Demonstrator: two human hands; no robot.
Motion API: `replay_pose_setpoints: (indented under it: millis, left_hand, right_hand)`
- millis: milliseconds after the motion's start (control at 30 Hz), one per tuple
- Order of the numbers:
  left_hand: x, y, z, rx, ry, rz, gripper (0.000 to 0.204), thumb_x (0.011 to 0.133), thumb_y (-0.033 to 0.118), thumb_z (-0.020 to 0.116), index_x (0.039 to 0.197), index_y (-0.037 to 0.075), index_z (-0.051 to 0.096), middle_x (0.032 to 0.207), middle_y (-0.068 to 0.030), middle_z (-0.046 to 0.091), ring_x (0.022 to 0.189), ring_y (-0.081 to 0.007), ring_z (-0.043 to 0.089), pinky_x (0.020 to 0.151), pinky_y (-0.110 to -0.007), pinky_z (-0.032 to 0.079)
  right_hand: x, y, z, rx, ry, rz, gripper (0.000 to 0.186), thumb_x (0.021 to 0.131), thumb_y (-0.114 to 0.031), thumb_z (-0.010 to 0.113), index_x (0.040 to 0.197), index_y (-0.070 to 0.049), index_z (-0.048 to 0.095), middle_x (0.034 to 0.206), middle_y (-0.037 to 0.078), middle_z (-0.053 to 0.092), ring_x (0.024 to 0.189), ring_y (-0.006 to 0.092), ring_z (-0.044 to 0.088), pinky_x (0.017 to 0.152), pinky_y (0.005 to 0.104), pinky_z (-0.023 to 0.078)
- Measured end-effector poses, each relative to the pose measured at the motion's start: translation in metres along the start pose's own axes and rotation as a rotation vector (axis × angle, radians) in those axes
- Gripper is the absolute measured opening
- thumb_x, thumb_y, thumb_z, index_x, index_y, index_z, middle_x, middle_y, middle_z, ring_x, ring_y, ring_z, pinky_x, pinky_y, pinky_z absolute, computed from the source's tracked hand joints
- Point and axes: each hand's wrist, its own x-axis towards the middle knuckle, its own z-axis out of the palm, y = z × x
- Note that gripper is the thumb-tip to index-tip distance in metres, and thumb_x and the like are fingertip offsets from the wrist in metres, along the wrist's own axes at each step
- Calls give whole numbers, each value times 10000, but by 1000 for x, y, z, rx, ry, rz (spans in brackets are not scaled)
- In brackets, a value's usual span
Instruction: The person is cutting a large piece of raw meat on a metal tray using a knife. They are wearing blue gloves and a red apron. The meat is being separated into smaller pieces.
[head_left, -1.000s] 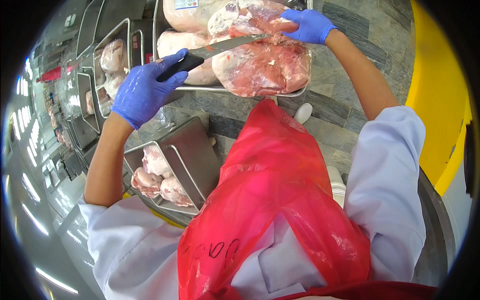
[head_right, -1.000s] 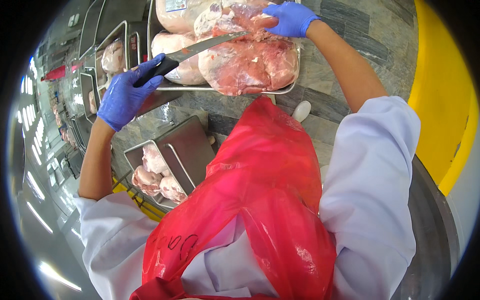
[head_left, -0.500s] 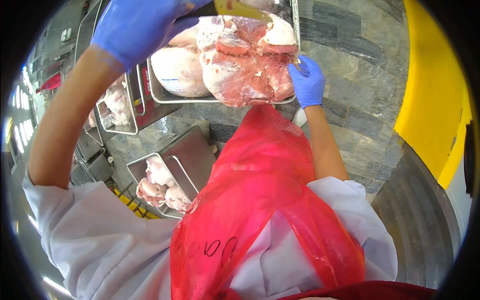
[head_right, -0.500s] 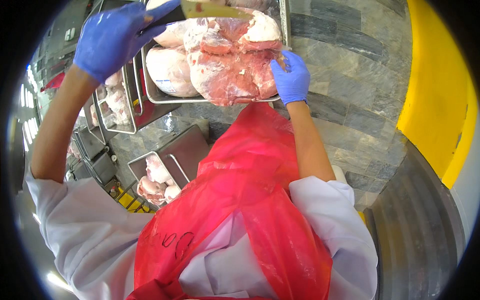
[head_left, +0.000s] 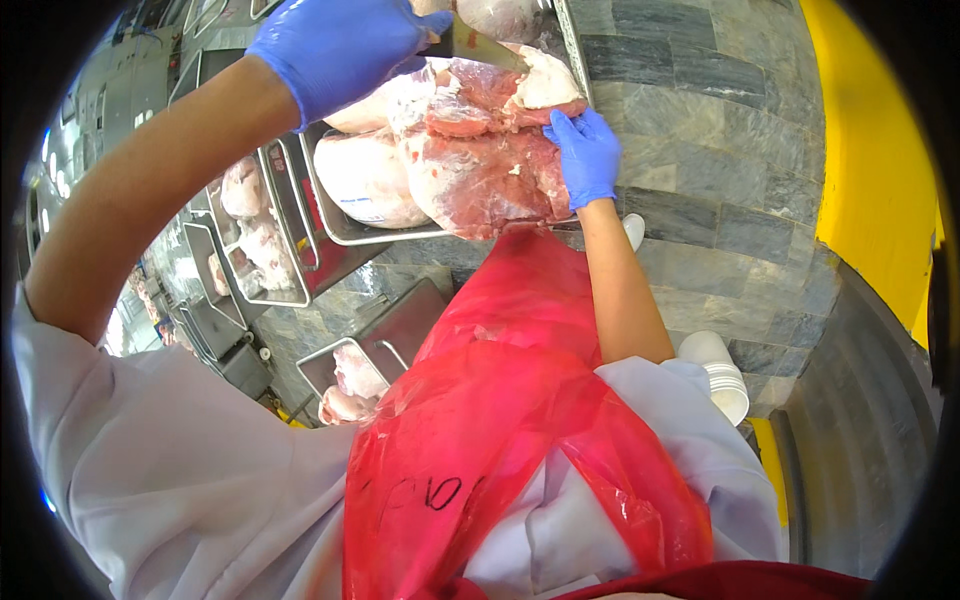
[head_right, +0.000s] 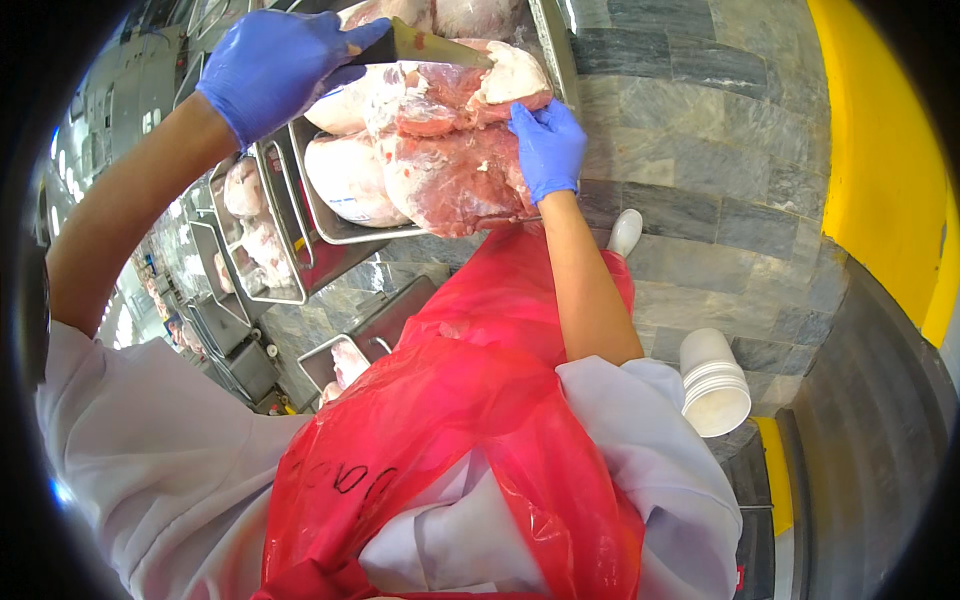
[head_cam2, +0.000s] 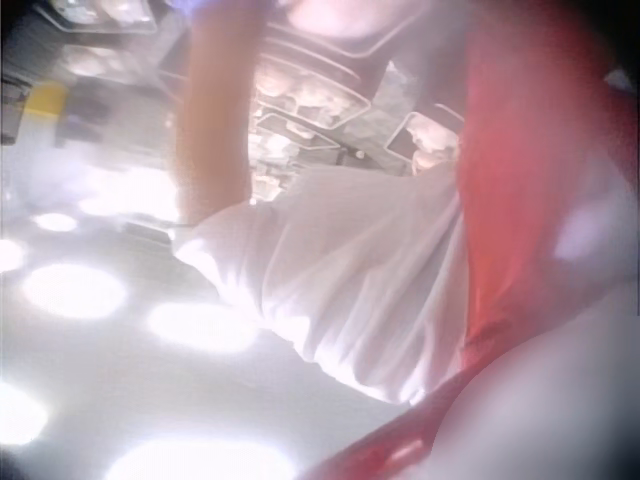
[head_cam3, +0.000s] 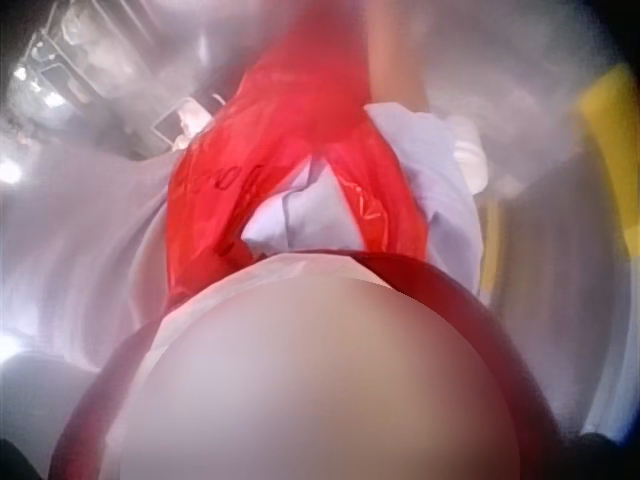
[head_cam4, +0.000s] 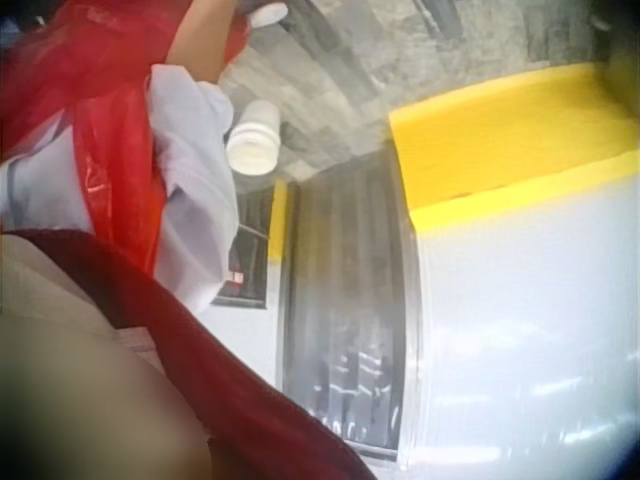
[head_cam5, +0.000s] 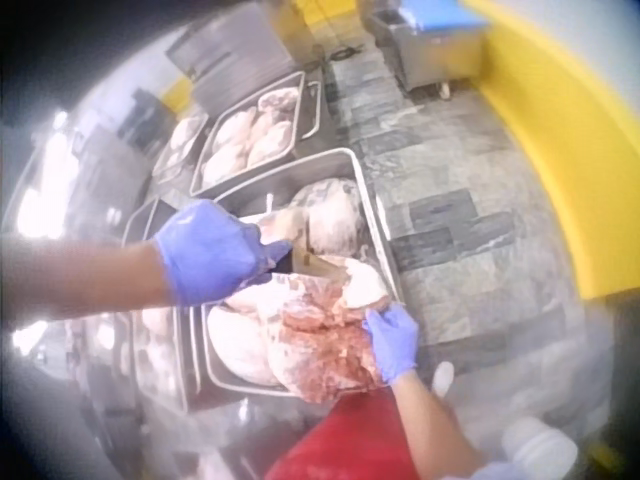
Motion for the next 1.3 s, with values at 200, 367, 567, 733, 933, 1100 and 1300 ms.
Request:
replay_pose_setpoints:
  millis: [200, 367, 567, 733, 933, 1100, 1300]
  left_hand:
    - [27, -6, 30, -103, -12, 135, 379, 935, 387, 576, 1252, 185, 622, 778, -75, 616, 641, -276, 636, 554, -404, 508]
    - [26, 18, 32, -125, -31, 186, 372, 920, 220, 554, 1280, 131, 575, 803, -95, 654, 641, -266, 672, 518, -390, 516]
    - [41, 59, 44, -225, -14, 287, 390, 870, 137, 552, 1256, 80, 530, 753, -118, 621, 565, -285, 644, 439, -402, 483]
    - [48, 57, 78, -343, -104, 333, 422, 945, 324, 540, 1330, 167, 470, 799, -99, 634, 624, -284, 651, 485, -397, 494]
    - [28, 57, 119, -422, -58, 239, 599, 906, 411, 622, 1452, 252, 438, 734, -80, 575, 554, -265, 607, 484, -399, 478]
    - [24, 58, 141, -421, -20, 197, 538, 943, 460, 550, 1431, 270, 427, 803, -73, 622, 606, -270, 641, 503, -400, 505]
    - [18, 64, 125, -407, -10, 177, 509, 946, 397, 551, 1404, 195, 462, 852, -80, 662, 655, -270, 665, 534, -406, 512]
  right_hand:
    - [-28, 2, -11, -716, 141, -284, 517, 741, -37, 810, 1216, 24, 616, 920, 109, 646, 791, 212, 646, 720, 311, 548]
    - [-23, 32, -47, -1044, 146, -660, 603, 663, -73, 794, 1245, -120, 644, 1094, 109, 565, 1023, 310, 553, 894, 414, 454]
    - [-48, 51, -38, -1107, 149, -942, 461, 733, -305, 804, 1135, -146, 644, 1118, 52, 584, 1062, 296, 551, 1040, 483, 400]
    - [-78, 80, -42, -1218, 457, -968, 470, 736, -500, 791, 1078, -221, 630, 1053, 0, 560, 997, 254, 540, 899, 449, 420]
    - [-67, 81, -44, -1242, 560, -1025, 398, 733, -427, 819, 986, -204, 607, 971, -20, 585, 842, 232, 581, 754, 399, 457]
    - [-55, 68, -44, -1173, 586, -1008, 364, 736, -330, 837, 982, -117, 676, 935, 51, 663, 770, 256, 640, 637, 375, 531]
    - [-47, 70, -45, -1154, 653, -1009, 323, 744, -277, 836, 967, -89, 694, 916, 86, 684, 783, 274, 679, 659, 371, 547]
